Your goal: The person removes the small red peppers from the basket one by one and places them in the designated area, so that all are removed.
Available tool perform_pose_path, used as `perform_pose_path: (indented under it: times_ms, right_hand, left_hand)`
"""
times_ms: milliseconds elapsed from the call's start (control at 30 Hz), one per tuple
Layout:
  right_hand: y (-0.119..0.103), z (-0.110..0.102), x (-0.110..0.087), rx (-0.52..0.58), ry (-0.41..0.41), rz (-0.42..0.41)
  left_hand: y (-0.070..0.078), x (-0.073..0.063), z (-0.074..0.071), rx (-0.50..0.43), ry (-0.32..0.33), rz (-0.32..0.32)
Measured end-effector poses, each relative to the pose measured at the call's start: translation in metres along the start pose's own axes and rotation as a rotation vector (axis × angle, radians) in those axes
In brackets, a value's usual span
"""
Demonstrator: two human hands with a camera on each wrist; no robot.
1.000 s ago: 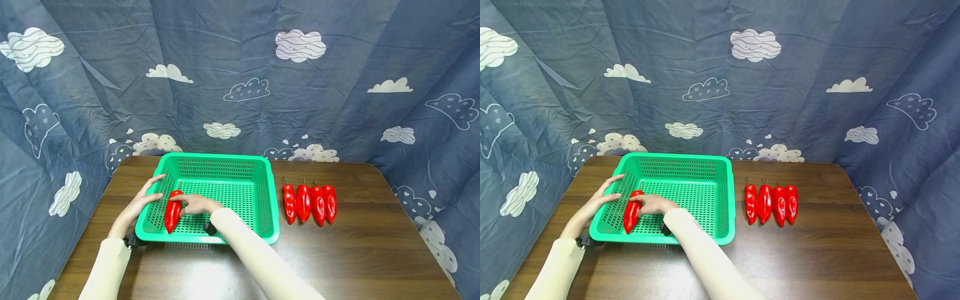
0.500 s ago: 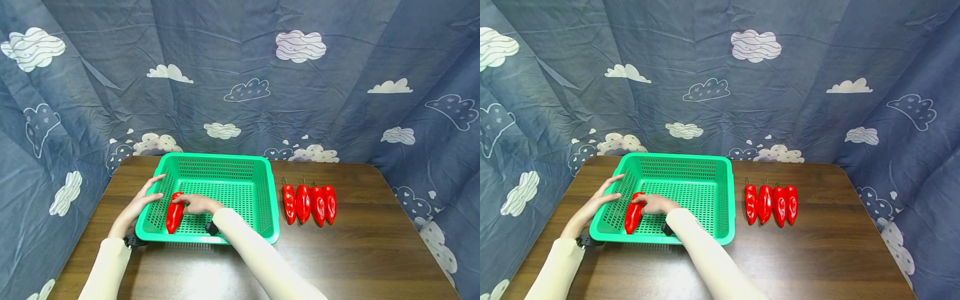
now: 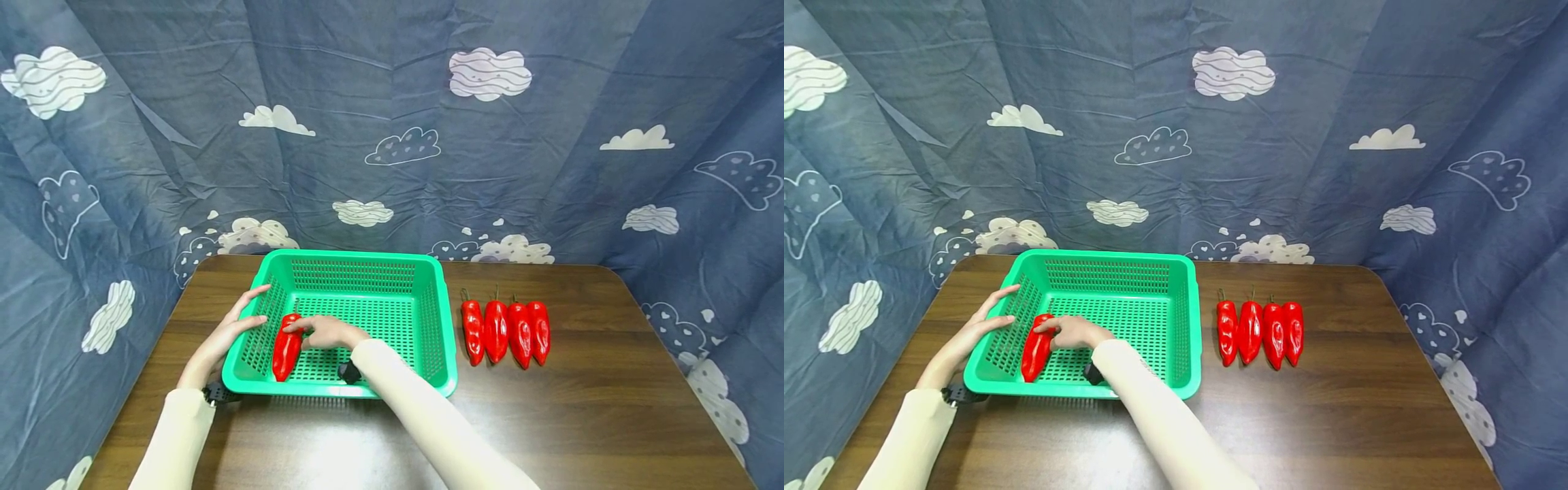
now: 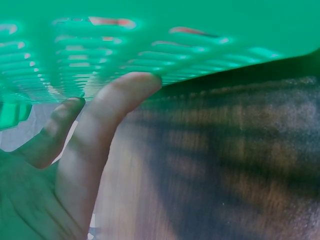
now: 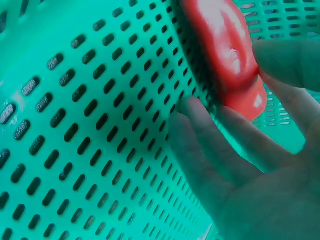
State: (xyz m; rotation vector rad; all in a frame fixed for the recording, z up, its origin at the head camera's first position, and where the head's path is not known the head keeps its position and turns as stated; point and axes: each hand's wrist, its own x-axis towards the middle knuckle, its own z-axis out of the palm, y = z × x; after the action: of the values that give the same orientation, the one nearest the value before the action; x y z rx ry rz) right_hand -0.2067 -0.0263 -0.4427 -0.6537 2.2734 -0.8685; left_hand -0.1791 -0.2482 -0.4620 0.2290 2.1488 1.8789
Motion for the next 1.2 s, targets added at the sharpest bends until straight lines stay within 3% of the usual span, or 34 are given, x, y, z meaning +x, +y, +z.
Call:
perform_pose_path:
  times_ms: [133,467,833,1200]
  right_hand:
    - [-0.0002,-0.0012,0.0014,-0.006,0.014,-0.005]
    - [-0.0012,-0.0008,0.0012,0.037,-0.064,-0.006]
    - [0.0017,-0.0023,0.0013,0.039,0.072,0.000]
    - [0.0059,-0.0025,-0.0017,0.286,0.157,0.049]
  left_hand:
    - [0.0011,0.0003,-0.0002,-0.007,0.002,-0.010]
    - [0.0022,0.0012,0.0000,-0.007,-0.002,-0.008]
    - [-0.0004,0.0015,0.0000,0.030,0.008,-0.003]
    - [-0.0020,0.0011,-0.0008,0.040,0.005,0.005]
